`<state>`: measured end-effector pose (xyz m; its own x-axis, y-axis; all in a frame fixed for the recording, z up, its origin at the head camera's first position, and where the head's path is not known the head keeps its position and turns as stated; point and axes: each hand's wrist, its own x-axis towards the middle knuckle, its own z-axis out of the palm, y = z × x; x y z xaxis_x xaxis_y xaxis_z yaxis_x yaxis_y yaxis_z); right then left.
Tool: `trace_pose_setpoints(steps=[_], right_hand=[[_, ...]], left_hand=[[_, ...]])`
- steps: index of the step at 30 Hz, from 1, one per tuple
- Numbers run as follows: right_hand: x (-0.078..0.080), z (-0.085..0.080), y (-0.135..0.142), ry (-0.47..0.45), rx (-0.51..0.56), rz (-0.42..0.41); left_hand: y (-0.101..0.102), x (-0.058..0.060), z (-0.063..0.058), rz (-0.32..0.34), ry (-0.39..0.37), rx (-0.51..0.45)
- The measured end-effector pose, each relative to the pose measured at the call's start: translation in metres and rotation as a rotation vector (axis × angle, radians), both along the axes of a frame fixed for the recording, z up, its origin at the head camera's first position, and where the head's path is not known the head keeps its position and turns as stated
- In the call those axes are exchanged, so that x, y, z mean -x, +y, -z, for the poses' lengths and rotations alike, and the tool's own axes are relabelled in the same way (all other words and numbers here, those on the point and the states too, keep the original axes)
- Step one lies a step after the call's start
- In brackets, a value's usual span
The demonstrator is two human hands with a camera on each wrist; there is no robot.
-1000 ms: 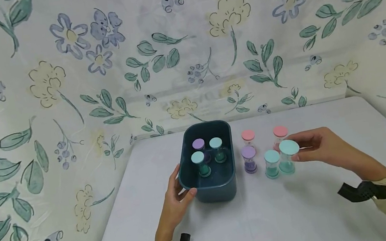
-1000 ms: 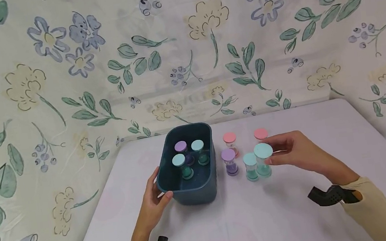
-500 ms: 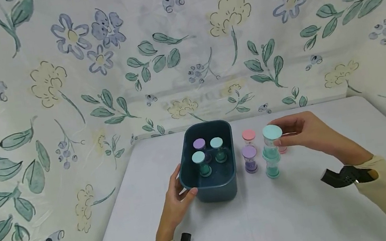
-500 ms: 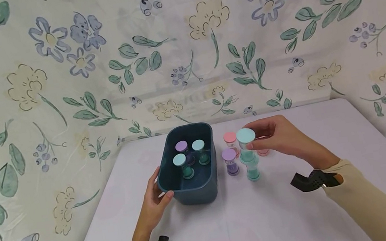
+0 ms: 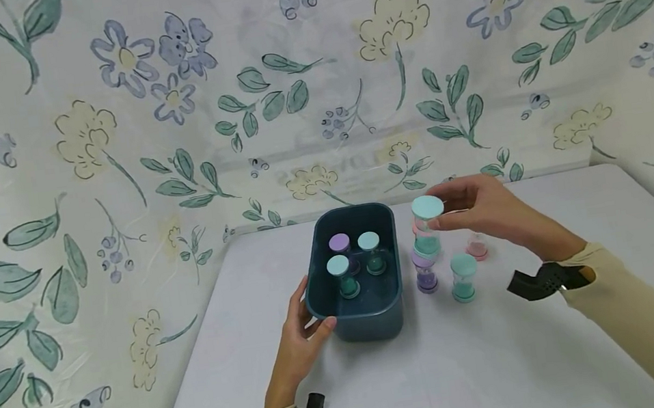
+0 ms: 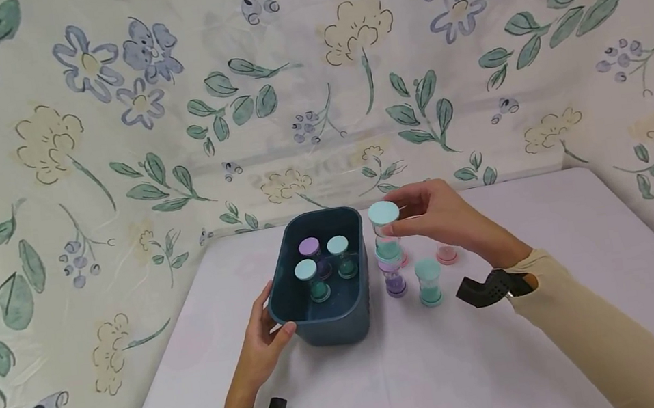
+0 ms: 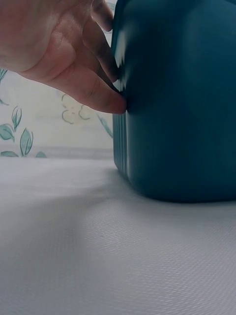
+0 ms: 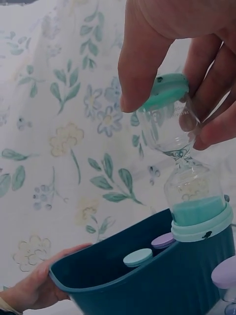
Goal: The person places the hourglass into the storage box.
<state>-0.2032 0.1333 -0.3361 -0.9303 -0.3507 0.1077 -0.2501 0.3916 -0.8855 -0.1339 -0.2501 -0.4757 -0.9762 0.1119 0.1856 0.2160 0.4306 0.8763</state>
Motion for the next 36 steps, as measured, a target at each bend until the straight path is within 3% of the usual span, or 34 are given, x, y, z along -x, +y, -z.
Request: trace_pose_setpoints(steps=[13, 36], right_hand=[[0.030, 0.000, -0.039, -0.032, 0.071, -0.052], [0.057, 0.016, -0.105, -0.034, 0.005, -0.136]], left_hand=[[0.000, -0.001, -0.001, 0.011, -0.004, -0.007], [0.000, 0.000, 0.000, 0.004, -0.004, -0.007]])
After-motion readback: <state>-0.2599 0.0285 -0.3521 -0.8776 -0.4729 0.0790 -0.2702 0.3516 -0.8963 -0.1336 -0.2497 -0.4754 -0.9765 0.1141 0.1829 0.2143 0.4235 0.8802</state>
